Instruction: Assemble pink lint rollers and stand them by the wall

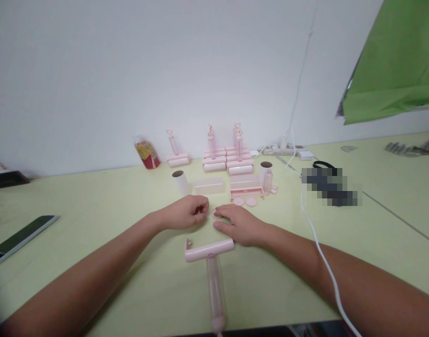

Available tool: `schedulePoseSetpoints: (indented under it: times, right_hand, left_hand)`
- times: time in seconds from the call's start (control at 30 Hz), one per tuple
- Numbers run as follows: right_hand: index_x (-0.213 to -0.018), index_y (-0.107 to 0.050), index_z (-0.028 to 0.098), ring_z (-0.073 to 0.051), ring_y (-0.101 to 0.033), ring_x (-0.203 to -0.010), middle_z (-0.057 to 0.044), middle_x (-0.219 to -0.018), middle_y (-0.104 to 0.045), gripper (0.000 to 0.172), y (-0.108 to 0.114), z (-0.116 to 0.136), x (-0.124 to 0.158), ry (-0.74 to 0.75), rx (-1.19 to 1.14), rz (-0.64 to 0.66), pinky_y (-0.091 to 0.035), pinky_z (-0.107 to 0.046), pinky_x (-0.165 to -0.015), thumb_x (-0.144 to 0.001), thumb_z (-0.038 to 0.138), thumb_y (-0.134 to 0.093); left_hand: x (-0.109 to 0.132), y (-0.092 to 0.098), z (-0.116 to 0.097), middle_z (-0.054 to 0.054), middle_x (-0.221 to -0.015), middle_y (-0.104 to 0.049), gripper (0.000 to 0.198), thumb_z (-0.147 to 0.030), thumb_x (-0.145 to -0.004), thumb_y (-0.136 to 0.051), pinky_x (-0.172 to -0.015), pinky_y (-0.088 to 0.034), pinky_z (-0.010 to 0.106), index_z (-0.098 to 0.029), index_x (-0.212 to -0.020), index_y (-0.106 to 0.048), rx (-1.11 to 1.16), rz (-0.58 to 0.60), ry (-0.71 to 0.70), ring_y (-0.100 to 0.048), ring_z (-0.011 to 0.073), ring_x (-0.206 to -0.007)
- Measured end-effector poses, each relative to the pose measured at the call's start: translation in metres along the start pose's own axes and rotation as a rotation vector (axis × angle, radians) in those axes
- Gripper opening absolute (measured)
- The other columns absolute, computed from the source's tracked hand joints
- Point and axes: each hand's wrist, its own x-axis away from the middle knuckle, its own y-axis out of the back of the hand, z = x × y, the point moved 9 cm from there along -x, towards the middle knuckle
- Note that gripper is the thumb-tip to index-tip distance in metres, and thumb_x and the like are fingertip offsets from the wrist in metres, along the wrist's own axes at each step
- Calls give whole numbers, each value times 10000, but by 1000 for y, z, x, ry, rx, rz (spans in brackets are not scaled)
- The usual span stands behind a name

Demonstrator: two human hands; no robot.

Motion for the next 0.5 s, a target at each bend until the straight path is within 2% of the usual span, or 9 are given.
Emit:
schedulePoseSetpoints:
  times: [0.1, 0.23, 0.3, 0.37, 0.5]
  right_hand:
    - [-1337, -582, 156, -276, -535, -1270, -148, -1371, -589, 451, -5, 2, 1, 35, -4, 51, -397, -457, -1086, -966, 403, -512]
    - [-1450, -465, 122, -311, -332, -1441, -200, -1527, -403, 641, -12, -4, 4, -24, 27, 114, -248, -521, -1176, -963, 539, -470]
    - [-1477, -423, 102, -314, -269, -1471, -214, -1566, -320, 715, -13, -8, 6, -58, 23, 114, -215, -521, -1191, -944, 576, -481]
    - [-1479, -419, 118, -310, -260, -1474, -207, -1580, -295, 728, -12, -9, 7, -56, -5, 89, -219, -517, -1191, -925, 580, -516]
    - [-1445, -444, 167, -297, -335, -1435, -179, -1550, -364, 645, -1, -4, 6, -25, -108, -66, -272, -510, -1165, -916, 515, -565]
  left_hand:
    - [11, -2, -24, 7, -712, -599, 108, -241, -816, -515, -565, -311, 242, -160, -804, -586, 0, 33, 7, -494, 129, -618]
    - [27, -12, -53, 7, -715, -598, 194, -361, -818, -582, -527, -266, 256, -169, -810, -611, -57, 131, 6, -472, 127, -587]
    - [32, -16, -56, 3, -707, -593, 231, -398, -787, -633, -520, -259, 261, -170, -812, -613, -66, 156, 35, -466, 127, -580]
    - [36, -19, -55, -5, -679, -577, 243, -407, -778, -649, -515, -257, 264, -170, -787, -601, -34, 182, 60, -456, 123, -568]
    - [43, -24, -47, -26, -606, -507, 237, -378, -835, -586, -503, -250, 258, -171, -724, -556, 100, 243, 94, -417, 106, -535]
